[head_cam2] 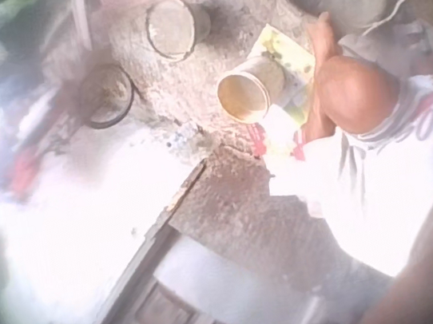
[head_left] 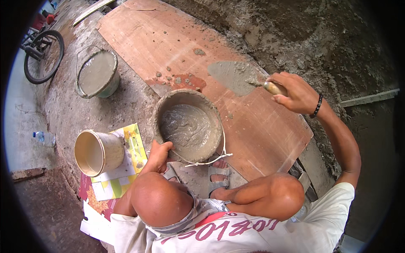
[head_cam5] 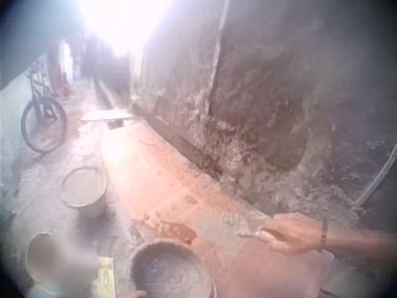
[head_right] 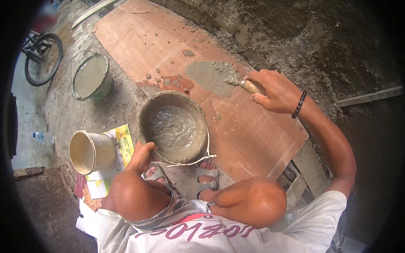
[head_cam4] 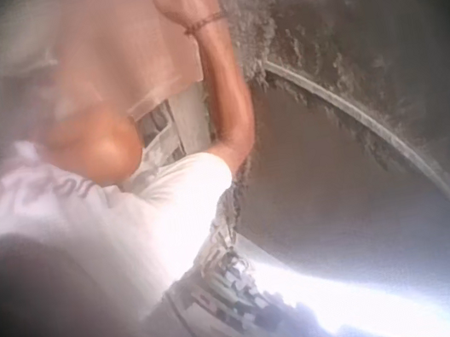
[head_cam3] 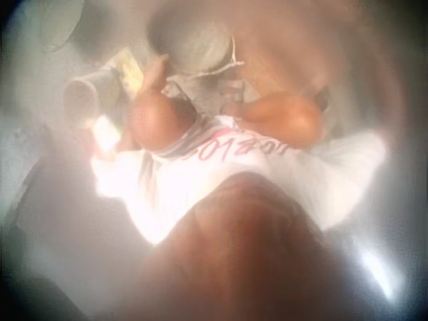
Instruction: The person scoops wet cement from a bucket with a trowel and applies it to a vertical wall, then smooths the surface with a float. The person repeats this process, transferring cement between buckets and applying it to the wall.
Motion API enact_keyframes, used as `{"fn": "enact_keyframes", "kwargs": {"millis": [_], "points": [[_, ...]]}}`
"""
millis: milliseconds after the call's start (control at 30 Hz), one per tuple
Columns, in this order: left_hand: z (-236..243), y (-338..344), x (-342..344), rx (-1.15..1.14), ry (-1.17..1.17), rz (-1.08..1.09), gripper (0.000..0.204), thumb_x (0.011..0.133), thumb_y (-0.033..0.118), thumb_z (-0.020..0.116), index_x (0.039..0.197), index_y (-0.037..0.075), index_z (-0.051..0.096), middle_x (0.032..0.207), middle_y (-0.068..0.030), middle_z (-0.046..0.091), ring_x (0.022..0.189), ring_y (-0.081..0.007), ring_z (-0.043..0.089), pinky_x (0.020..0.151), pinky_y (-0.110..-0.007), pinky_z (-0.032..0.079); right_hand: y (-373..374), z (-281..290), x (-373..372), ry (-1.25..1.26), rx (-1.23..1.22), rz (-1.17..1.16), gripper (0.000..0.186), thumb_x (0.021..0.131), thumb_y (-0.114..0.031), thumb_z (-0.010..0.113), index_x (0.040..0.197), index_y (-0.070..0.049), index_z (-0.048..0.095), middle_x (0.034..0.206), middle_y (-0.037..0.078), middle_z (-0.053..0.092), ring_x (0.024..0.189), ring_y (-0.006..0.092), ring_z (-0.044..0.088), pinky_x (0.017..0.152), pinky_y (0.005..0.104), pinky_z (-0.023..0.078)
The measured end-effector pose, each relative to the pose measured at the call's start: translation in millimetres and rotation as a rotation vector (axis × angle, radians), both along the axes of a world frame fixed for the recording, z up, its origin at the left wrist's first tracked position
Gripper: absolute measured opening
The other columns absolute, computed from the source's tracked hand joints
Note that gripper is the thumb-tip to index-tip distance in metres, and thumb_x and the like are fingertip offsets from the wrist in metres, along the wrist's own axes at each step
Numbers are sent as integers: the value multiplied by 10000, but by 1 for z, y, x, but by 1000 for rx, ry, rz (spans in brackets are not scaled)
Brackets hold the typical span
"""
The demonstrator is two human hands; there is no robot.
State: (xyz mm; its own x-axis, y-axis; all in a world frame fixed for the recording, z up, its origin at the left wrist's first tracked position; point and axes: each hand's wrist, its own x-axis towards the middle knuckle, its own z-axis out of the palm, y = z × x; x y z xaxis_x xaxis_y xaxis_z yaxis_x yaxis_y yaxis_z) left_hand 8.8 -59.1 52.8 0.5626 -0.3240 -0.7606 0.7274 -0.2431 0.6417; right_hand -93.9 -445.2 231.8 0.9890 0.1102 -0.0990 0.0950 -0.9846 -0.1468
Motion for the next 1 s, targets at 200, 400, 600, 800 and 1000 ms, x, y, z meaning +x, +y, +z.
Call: {"fn": "enact_keyframes", "kwargs": {"millis": [200, 400, 600, 800, 1000], "points": [[33, -10, -2, -24, -26, -43, 507, 800, 21, 561, 1248, -80, 347, 1114, -221, 550, 951, -317, 634, 720, -461, 608, 102, -99, 38, -56, -372, 125, 167, 843, -88, 569, 987, -6, 548, 854, 180, 583, 785, 330, 629, 652, 433, 504], [-4, -9, -9, -142, -36, 18, 697, 786, -54, 542, 1414, 38, 256, 1205, -225, 538, 962, -314, 640, 699, -389, 586, 126, -176, 30, 376, -7, 100, 238, 791, -115, 601, 998, -1, 575, 747, 255, 630, 716, 427, 648, 665, 509, 514], [-9, -2, -6, -120, -86, -14, 739, 778, -37, 566, 1436, 36, 237, 1207, -215, 541, 983, -296, 625, 751, -376, 564, 124, -183, 9, 461, 425, 16, 352, 770, -183, 621, 1082, -18, 622, 782, 256, 651, 741, 432, 643, 704, 503, 509], [-11, 4, -4, -103, -99, 2, 569, 770, -29, 547, 1312, 3, 378, 1127, -168, 566, 922, -282, 641, 668, -438, 609, 113, -181, -8, 370, 514, -71, 395, 785, -205, 659, 1131, -19, 616, 830, 253, 661, 780, 426, 651, 703, 482, 512], [-34, 9, 2, -120, -140, -57, 489, 750, -13, 553, 1230, -27, 456, 1010, -164, 589, 823, -296, 644, 659, -449, 603, 89, -109, 3, 349, 500, -92, 396, 768, -162, 695, 1125, -34, 579, 853, 223, 668, 804, 408, 655, 702, 480, 503]]}}
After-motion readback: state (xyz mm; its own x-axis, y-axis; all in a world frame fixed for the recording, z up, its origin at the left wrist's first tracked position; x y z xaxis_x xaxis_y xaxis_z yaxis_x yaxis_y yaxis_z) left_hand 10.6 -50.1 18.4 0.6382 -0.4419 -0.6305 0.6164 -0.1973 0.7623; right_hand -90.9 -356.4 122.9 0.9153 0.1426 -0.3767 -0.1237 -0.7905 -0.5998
